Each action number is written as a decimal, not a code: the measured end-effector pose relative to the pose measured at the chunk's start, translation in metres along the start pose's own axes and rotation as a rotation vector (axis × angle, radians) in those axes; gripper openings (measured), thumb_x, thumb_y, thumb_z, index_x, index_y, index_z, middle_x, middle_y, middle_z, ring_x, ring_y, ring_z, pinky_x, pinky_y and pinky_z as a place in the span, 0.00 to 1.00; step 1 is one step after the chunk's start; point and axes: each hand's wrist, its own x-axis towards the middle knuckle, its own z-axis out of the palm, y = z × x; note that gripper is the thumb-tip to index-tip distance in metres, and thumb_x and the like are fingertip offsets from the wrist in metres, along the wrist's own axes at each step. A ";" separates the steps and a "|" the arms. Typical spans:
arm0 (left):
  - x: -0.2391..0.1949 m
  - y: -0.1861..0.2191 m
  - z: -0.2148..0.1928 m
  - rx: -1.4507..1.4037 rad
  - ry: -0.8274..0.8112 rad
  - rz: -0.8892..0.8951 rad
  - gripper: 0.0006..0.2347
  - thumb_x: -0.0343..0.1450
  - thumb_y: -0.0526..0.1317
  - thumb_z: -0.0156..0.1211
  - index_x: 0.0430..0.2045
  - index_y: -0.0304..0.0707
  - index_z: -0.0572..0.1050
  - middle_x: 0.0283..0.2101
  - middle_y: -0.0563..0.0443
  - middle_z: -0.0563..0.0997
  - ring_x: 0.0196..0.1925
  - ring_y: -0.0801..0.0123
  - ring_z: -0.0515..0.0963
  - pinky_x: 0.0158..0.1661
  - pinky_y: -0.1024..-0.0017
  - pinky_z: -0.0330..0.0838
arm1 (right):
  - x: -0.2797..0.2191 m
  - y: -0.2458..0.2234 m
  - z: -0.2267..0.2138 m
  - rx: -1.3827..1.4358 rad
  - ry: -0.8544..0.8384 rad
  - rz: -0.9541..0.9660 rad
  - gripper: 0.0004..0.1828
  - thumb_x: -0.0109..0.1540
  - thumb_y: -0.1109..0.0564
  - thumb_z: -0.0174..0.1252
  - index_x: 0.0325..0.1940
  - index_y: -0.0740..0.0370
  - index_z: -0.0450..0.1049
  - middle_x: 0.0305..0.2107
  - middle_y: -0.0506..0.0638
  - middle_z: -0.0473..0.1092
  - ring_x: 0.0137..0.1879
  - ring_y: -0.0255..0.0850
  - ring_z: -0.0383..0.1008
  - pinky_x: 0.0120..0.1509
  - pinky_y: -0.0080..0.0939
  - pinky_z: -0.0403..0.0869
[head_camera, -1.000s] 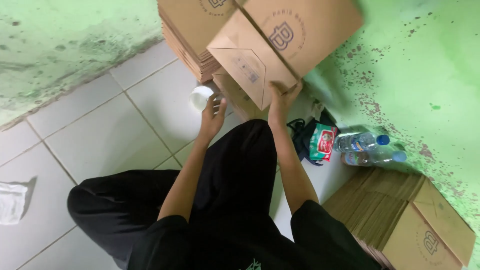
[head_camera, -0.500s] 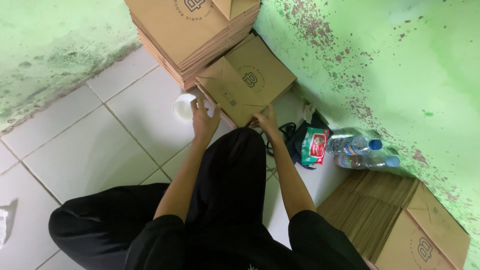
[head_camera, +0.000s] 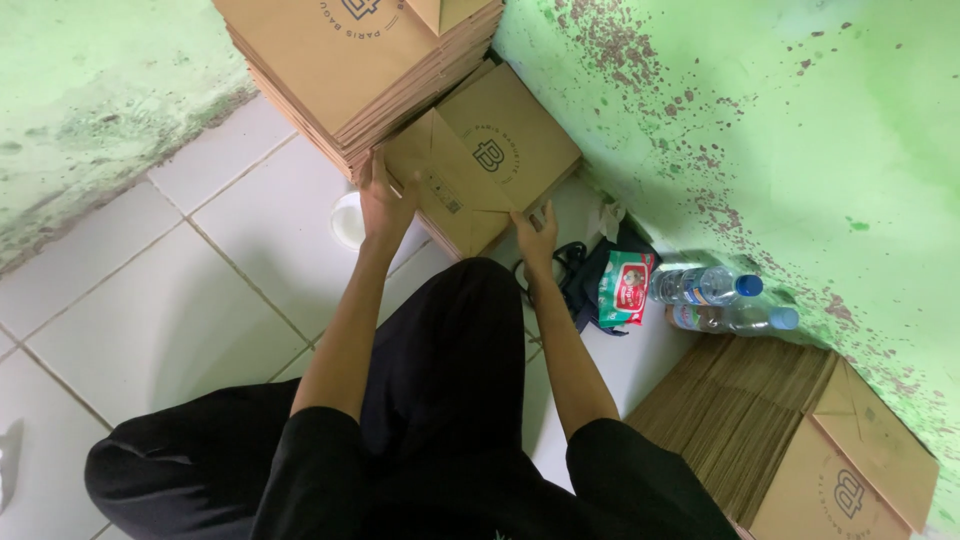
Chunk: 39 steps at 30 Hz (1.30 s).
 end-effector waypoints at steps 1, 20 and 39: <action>0.004 -0.001 0.003 -0.004 -0.001 0.002 0.30 0.67 0.43 0.72 0.61 0.25 0.67 0.62 0.24 0.69 0.63 0.32 0.71 0.63 0.49 0.68 | 0.001 -0.002 0.001 -0.001 0.004 -0.002 0.52 0.64 0.49 0.65 0.80 0.68 0.40 0.72 0.73 0.42 0.77 0.63 0.52 0.79 0.65 0.59; 0.036 -0.035 0.039 0.248 -0.371 -0.113 0.39 0.59 0.51 0.71 0.66 0.44 0.61 0.67 0.42 0.63 0.61 0.33 0.72 0.50 0.30 0.70 | -0.021 -0.016 0.012 -0.116 -0.094 -0.126 0.45 0.64 0.62 0.51 0.80 0.71 0.37 0.74 0.72 0.45 0.79 0.62 0.47 0.79 0.58 0.60; 0.060 -0.001 0.019 0.472 -0.624 -0.090 0.47 0.59 0.47 0.73 0.71 0.34 0.49 0.72 0.31 0.58 0.67 0.37 0.70 0.69 0.42 0.58 | -0.046 -0.022 -0.002 -0.036 -0.093 -0.137 0.47 0.60 0.62 0.62 0.79 0.71 0.46 0.71 0.74 0.51 0.77 0.64 0.52 0.77 0.57 0.64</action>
